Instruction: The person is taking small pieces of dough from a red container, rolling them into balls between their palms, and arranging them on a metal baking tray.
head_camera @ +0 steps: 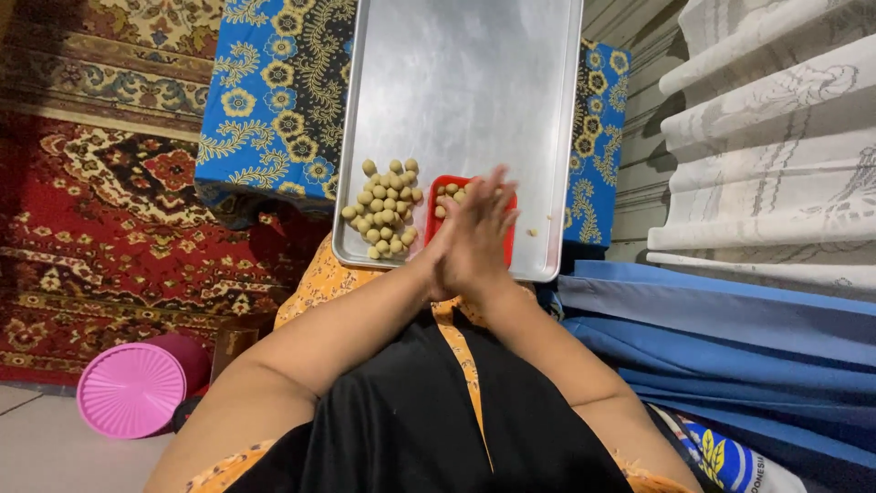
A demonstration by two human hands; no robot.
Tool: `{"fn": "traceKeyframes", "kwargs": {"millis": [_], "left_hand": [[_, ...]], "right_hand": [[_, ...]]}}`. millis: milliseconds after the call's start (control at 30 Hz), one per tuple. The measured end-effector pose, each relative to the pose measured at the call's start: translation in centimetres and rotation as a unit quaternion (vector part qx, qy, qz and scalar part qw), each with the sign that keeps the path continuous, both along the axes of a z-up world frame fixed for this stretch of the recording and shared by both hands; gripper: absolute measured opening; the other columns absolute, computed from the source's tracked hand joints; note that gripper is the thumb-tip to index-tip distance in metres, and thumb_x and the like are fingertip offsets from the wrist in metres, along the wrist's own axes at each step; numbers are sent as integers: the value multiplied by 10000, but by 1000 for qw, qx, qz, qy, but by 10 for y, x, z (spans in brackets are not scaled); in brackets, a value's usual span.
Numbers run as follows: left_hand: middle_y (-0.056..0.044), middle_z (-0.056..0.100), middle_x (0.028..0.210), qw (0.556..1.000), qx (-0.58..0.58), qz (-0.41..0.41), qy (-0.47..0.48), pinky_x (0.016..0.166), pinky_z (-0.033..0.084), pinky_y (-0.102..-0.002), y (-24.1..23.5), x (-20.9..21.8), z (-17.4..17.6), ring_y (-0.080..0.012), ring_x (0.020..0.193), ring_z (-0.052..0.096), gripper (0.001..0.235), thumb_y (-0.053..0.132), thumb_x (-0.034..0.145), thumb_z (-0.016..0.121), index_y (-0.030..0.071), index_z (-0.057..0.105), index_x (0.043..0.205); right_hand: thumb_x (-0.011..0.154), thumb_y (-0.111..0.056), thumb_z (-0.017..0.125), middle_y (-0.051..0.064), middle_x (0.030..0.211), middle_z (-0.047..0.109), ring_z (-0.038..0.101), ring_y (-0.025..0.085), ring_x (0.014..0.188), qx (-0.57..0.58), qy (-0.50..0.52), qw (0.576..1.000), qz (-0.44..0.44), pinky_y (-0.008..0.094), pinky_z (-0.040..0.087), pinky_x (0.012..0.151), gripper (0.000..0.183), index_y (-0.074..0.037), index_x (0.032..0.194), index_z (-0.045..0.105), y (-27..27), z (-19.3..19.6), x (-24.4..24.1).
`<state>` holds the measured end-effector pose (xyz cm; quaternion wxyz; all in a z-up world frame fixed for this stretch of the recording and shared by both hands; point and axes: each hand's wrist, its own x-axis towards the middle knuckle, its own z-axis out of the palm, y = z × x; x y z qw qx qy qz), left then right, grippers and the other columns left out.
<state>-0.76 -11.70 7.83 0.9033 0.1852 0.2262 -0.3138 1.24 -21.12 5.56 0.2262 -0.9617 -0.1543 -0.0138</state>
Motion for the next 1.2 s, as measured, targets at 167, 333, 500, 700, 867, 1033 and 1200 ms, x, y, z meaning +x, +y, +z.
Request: {"fn": "traceKeyframes", "kwargs": {"millis": [167,333,500,700,867,1033,1200], "left_hand": [[-241,392,1576,984,-130,107,-61,1242,259,-420,29,-7,63,-334,1477,364,1114,869,791,441,57,375,1550],[-280,499,1472,998,7,67,1,1222,305,-464,20,-4,80,-376,1410,458,1111,889,768,300,41,463,1468],[-238,361,1594,988,-16,149,-39,1235,285,-517,28,0,68,-372,1460,385,1035,801,876,420,1,334,1525],[-315,257,1599,999,28,39,25,1214,248,-619,10,0,40,-461,1458,344,1213,950,695,381,69,264,1520],[-166,328,1634,998,34,22,-56,1236,285,-490,36,4,45,-338,1488,336,1148,932,742,268,174,266,1605],[-197,389,1582,993,-33,85,-71,1238,260,-500,8,-9,32,-363,1483,340,1003,852,864,198,187,295,1608],[-3,-10,1753,732,2,268,-626,1360,147,-476,4,10,-16,-249,1632,93,1160,795,683,635,390,150,1656]], "right_hand": [[803,-817,472,309,1663,-204,-143,649,1471,26,104,988,110,835,-8,1085,1244,-108,1636,-120,-9,-4,-18],[923,-709,402,221,1695,-194,-189,530,1516,16,94,995,15,771,-31,1144,1071,-141,1652,-140,-6,7,-8],[816,-950,218,271,1686,-185,-255,495,1510,36,-55,979,194,670,-168,1150,1236,-81,1659,-34,5,15,-27],[901,-204,599,240,1701,-180,-150,541,1529,12,75,996,-38,754,-25,1169,1071,-109,1657,-153,11,29,0],[737,-1001,137,222,1689,-222,-275,470,1503,-14,-95,979,178,606,-220,1158,1292,-123,1663,-62,0,-13,-27],[967,-334,580,292,1689,-110,-84,593,1507,-48,20,998,20,805,47,1124,973,-61,1657,-50,-16,-40,2],[919,-478,546,285,1682,-168,-145,604,1489,1,27,995,91,796,-5,1123,1043,-114,1651,-101,-12,-14,-16]]}}
